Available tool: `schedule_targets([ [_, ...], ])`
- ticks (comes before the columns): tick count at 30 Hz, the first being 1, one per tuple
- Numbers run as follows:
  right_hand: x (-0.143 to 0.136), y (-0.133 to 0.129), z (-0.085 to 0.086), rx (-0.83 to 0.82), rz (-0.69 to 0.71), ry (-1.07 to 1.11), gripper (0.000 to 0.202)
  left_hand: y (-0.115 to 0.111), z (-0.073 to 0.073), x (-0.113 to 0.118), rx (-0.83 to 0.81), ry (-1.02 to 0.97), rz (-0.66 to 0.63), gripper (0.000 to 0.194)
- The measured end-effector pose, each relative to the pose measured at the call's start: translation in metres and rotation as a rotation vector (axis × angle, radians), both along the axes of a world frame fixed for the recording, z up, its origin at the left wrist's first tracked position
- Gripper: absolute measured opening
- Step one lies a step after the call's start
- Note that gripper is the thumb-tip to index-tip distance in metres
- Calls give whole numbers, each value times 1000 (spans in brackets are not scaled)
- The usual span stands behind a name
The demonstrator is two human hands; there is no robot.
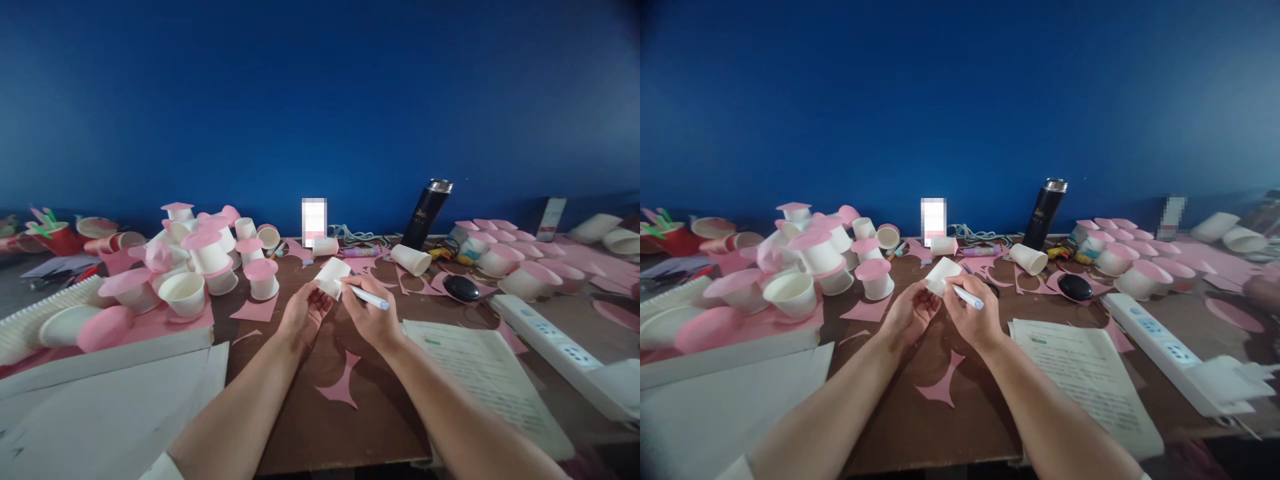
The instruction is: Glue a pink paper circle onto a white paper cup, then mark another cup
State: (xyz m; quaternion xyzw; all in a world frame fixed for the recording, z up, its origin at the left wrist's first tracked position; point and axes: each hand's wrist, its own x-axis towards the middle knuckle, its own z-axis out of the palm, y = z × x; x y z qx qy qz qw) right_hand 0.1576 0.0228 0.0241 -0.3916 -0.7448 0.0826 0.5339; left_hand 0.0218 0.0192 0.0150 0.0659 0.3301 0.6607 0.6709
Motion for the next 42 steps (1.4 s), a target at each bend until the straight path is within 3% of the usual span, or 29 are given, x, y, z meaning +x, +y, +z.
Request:
schedule_targets([
  [42,2,1,-1,-8,-1,-11,9,4,0,-11,27,-102,0,14],
])
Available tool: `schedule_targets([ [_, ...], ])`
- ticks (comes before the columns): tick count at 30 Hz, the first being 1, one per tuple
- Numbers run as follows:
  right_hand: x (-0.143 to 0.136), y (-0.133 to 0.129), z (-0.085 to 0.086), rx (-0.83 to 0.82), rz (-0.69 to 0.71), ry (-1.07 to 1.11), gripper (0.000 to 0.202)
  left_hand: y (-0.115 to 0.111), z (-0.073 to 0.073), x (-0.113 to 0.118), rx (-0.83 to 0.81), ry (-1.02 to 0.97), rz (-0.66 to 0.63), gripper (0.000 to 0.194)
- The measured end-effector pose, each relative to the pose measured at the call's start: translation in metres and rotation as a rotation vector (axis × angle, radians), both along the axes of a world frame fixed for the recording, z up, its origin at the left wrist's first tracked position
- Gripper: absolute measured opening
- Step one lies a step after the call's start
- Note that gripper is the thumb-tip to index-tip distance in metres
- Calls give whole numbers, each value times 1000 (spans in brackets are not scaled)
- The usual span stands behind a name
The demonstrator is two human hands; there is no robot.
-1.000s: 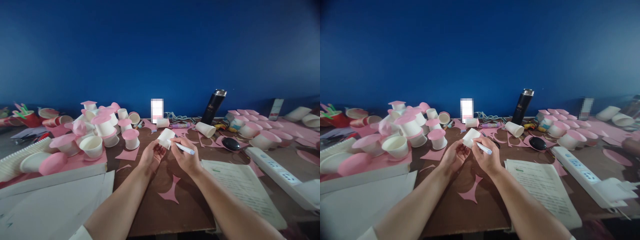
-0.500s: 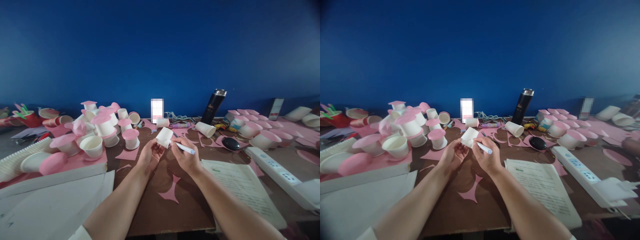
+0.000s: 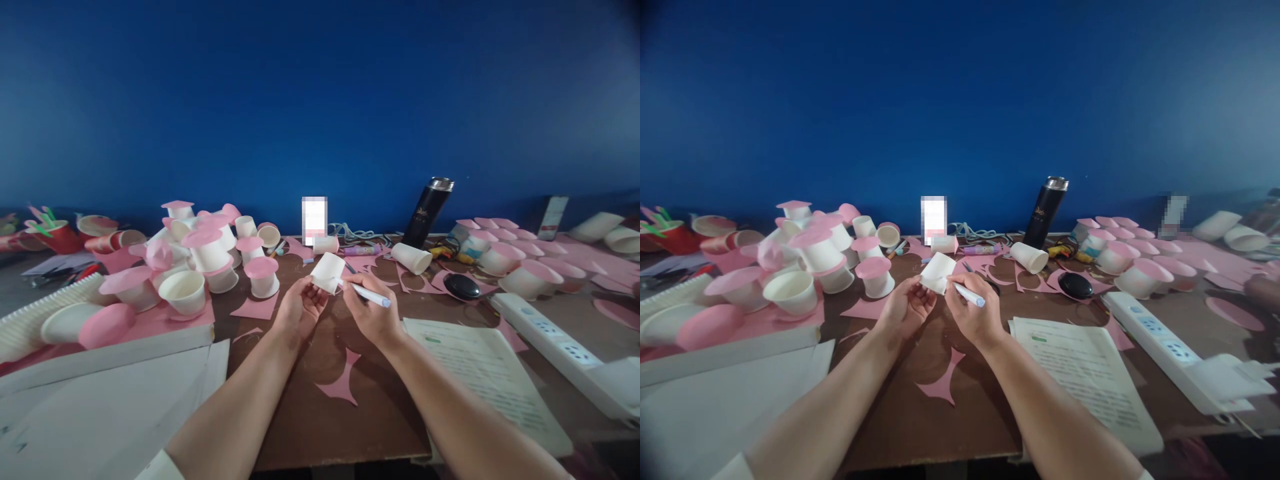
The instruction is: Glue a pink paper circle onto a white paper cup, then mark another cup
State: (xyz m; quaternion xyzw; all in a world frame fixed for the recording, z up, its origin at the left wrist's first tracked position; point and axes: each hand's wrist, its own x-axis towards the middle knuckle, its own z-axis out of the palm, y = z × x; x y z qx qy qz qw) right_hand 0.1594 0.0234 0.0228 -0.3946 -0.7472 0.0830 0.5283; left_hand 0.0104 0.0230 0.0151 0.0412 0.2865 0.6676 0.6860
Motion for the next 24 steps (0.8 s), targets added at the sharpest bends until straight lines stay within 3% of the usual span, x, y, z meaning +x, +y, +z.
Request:
schedule_targets([
  [17,0,-3,3,-33,-8,-6,10,-3,4,0,6,4,12,16],
  [21,0,-3,7,-87,6,156,17,-1,1,-1,7,-4,21,14],
  [24,0,5,6,-263,6,389,27,0,1,-2,-13,-16,6,16],
])
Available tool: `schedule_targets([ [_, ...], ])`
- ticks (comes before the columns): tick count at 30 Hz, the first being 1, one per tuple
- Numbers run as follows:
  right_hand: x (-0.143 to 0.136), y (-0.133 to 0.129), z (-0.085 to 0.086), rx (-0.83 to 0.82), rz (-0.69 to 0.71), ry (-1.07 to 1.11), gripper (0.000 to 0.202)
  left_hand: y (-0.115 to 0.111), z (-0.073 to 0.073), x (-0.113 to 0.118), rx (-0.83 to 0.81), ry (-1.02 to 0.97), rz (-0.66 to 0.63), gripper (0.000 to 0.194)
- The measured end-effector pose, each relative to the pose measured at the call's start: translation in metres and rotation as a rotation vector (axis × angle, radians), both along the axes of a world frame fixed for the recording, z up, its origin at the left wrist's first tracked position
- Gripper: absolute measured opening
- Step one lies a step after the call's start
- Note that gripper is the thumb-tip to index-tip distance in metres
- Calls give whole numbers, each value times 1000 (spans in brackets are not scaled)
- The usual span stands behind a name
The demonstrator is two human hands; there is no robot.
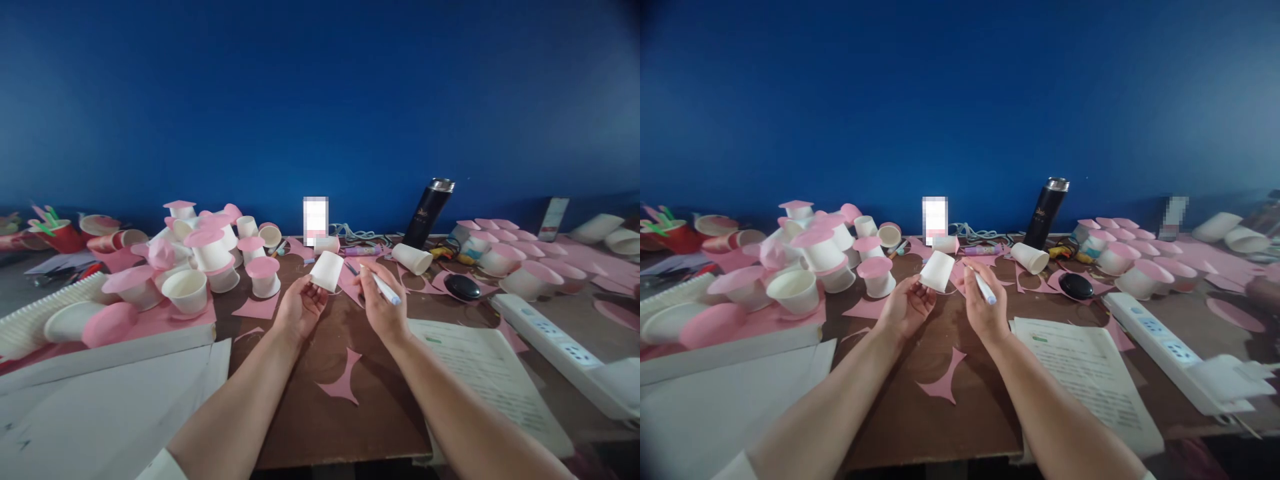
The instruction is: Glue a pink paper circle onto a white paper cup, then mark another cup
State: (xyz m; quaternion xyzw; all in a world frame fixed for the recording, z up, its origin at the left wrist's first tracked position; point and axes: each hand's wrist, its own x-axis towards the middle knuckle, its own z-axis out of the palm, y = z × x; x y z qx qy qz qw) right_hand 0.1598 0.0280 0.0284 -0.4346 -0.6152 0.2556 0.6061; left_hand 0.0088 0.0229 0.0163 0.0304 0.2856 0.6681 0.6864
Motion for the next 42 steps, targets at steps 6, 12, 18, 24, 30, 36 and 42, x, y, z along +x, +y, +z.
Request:
schedule_targets([
  [6,-1,21,-18,-471,247,441,43,-2,4,4,-21,-21,-100,19],
  [12,-8,15,-14,-545,365,521,44,-11,6,13,34,9,-217,10],
  [18,-2,20,-21,-437,292,350,38,-18,2,23,105,137,-337,13],
  [24,3,20,-23,-100,-68,76,47,-10,1,21,-28,122,-142,8],
  [30,0,-5,-1,244,-13,-227,27,-6,-2,19,-14,28,-64,9],
  [36,-2,-9,0,289,4,-339,14,-4,-4,19,-20,28,-29,9],
  [42,-2,-8,-3,289,-15,-404,12,-4,-4,19,4,48,-35,7],
])
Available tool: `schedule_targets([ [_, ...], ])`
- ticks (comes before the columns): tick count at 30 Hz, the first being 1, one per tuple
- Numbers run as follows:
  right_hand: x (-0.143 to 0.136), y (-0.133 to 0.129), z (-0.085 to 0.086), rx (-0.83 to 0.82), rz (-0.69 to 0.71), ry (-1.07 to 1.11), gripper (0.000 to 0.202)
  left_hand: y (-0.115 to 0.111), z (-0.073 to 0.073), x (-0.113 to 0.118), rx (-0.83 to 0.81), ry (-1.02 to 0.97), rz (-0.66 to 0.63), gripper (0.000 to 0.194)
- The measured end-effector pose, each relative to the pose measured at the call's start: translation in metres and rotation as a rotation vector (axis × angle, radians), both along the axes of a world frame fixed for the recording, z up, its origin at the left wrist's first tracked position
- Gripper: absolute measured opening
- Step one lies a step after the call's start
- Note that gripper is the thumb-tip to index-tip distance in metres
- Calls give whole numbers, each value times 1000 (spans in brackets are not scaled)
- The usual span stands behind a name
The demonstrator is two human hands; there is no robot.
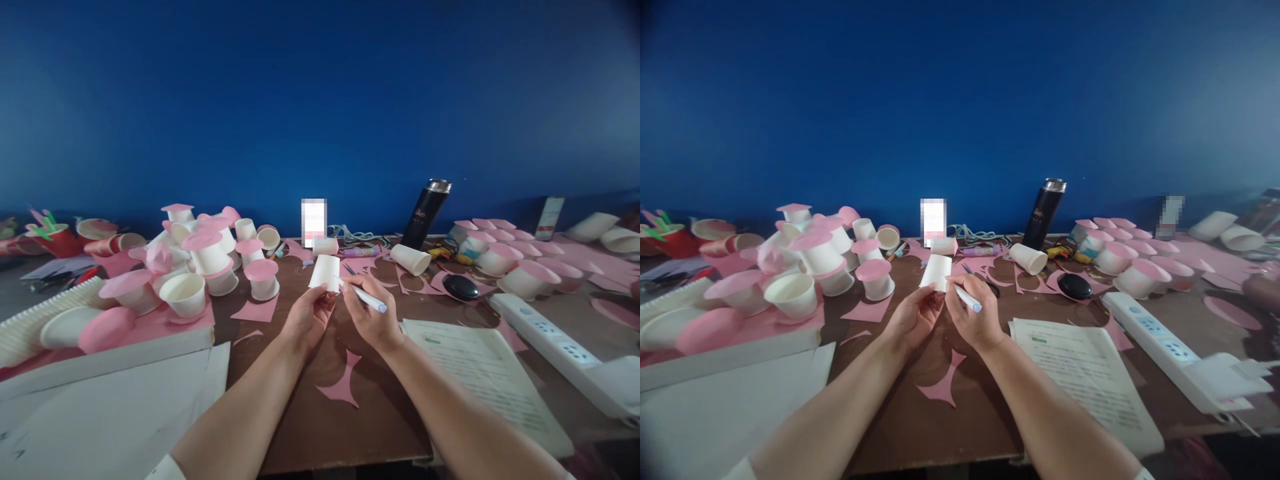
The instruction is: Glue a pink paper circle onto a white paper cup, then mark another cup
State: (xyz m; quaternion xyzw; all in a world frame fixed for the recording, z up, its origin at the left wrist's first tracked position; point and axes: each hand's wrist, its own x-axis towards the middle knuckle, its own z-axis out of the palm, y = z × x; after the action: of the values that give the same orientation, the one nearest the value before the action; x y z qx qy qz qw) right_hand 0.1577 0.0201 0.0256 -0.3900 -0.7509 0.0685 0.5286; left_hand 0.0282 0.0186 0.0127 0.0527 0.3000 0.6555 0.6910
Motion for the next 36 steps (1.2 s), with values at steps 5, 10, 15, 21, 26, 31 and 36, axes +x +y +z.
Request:
schedule_targets([
  [5,-1,0,-3,13,-10,-19,11,0,-1,0,-10,1,-3,8],
  [10,-1,2,-5,24,-12,-32,11,-1,1,0,-3,8,-2,9],
  [15,-2,3,-6,36,-9,-33,11,-1,1,1,-3,0,-7,7],
  [21,-2,3,-7,44,-11,-36,11,-2,2,1,6,3,-16,7],
  [26,-2,3,-6,34,-11,-33,10,-1,1,0,27,3,-25,8],
  [31,-2,2,-5,35,-11,-35,10,-1,-1,0,29,7,-26,8],
  [36,-1,2,-5,27,-10,-45,10,-1,0,0,36,6,-23,7],
])
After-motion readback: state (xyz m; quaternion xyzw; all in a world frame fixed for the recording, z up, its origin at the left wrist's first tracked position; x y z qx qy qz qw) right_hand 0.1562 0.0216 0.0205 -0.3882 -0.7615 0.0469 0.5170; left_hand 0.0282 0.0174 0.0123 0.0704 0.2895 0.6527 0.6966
